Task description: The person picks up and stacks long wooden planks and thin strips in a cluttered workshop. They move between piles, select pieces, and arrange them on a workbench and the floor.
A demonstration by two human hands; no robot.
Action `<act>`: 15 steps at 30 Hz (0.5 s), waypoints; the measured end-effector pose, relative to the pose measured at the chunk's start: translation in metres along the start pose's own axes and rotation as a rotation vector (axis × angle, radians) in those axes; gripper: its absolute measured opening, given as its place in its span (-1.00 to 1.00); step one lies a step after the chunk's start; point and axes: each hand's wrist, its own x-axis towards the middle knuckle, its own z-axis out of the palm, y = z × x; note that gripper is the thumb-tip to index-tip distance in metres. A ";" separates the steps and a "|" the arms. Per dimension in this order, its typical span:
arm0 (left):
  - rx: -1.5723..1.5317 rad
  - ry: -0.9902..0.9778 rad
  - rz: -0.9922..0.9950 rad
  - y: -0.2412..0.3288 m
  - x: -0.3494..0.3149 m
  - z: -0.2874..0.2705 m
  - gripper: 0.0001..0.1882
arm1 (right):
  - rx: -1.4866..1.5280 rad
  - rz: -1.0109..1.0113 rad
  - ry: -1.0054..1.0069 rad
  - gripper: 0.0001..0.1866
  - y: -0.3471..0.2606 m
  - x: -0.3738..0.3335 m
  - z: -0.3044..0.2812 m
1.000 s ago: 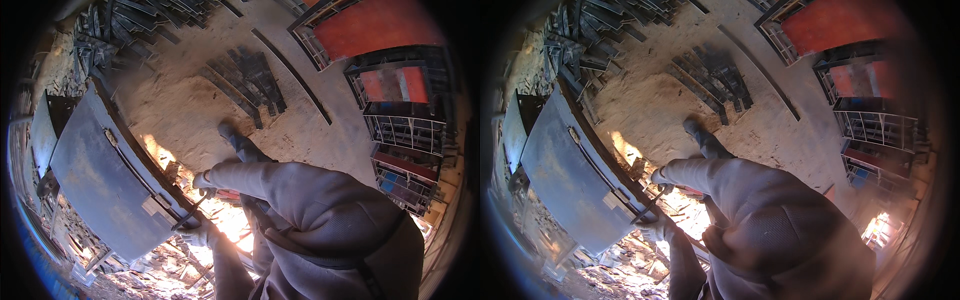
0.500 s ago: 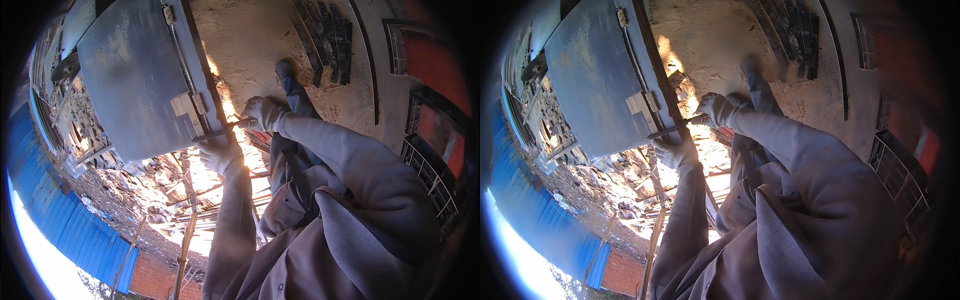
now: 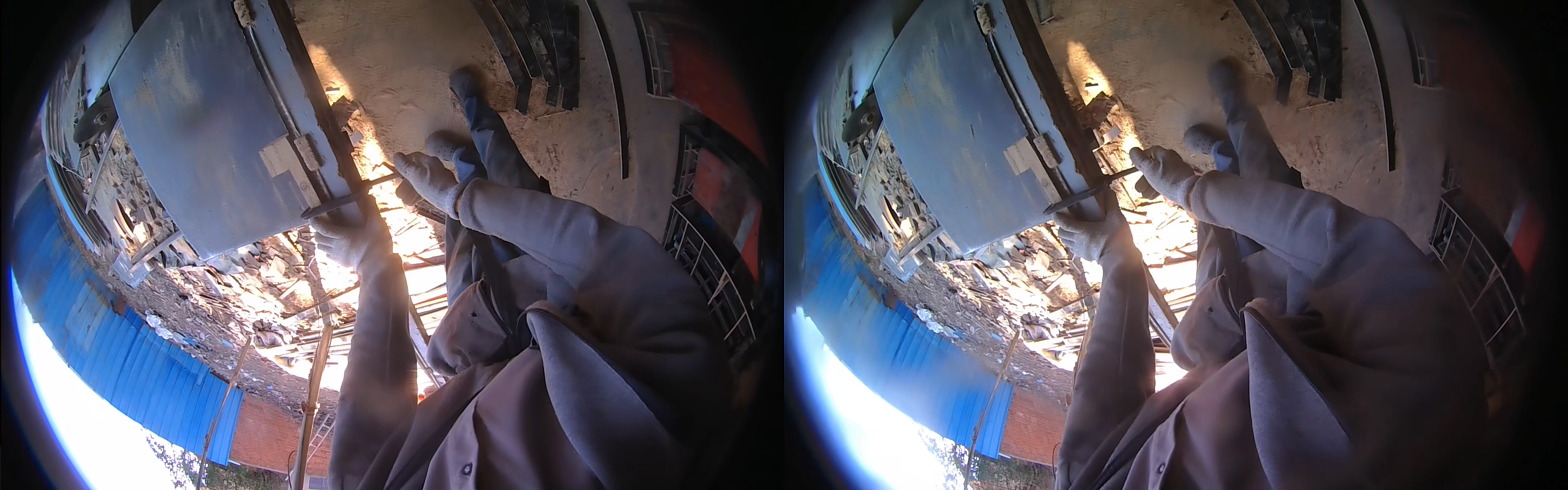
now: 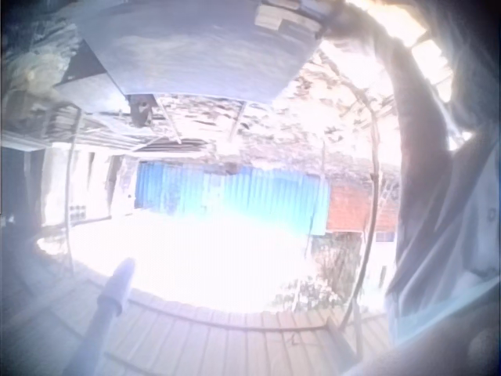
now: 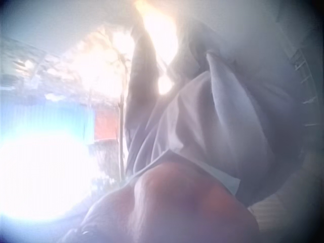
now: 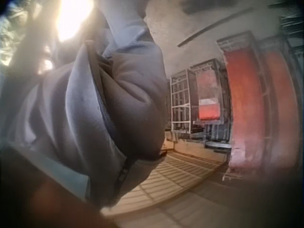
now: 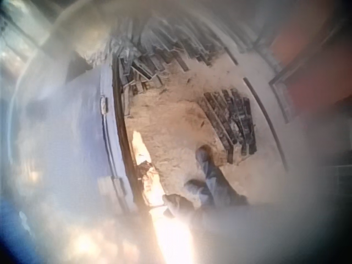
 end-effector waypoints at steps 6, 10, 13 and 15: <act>0.015 0.126 0.101 -0.009 -0.005 0.005 0.20 | -0.592 -0.115 0.261 -0.64 0.001 -0.018 0.020; 0.036 0.110 0.115 0.002 0.001 -0.006 0.19 | -0.816 0.269 0.091 -0.52 -0.011 0.010 0.027; 0.015 0.135 0.117 0.007 0.002 -0.011 0.16 | -0.512 0.513 -0.011 -0.43 -0.028 0.019 0.018; -0.012 0.143 0.061 0.007 0.001 -0.007 0.15 | -0.543 0.527 -0.241 -0.33 -0.038 0.026 0.008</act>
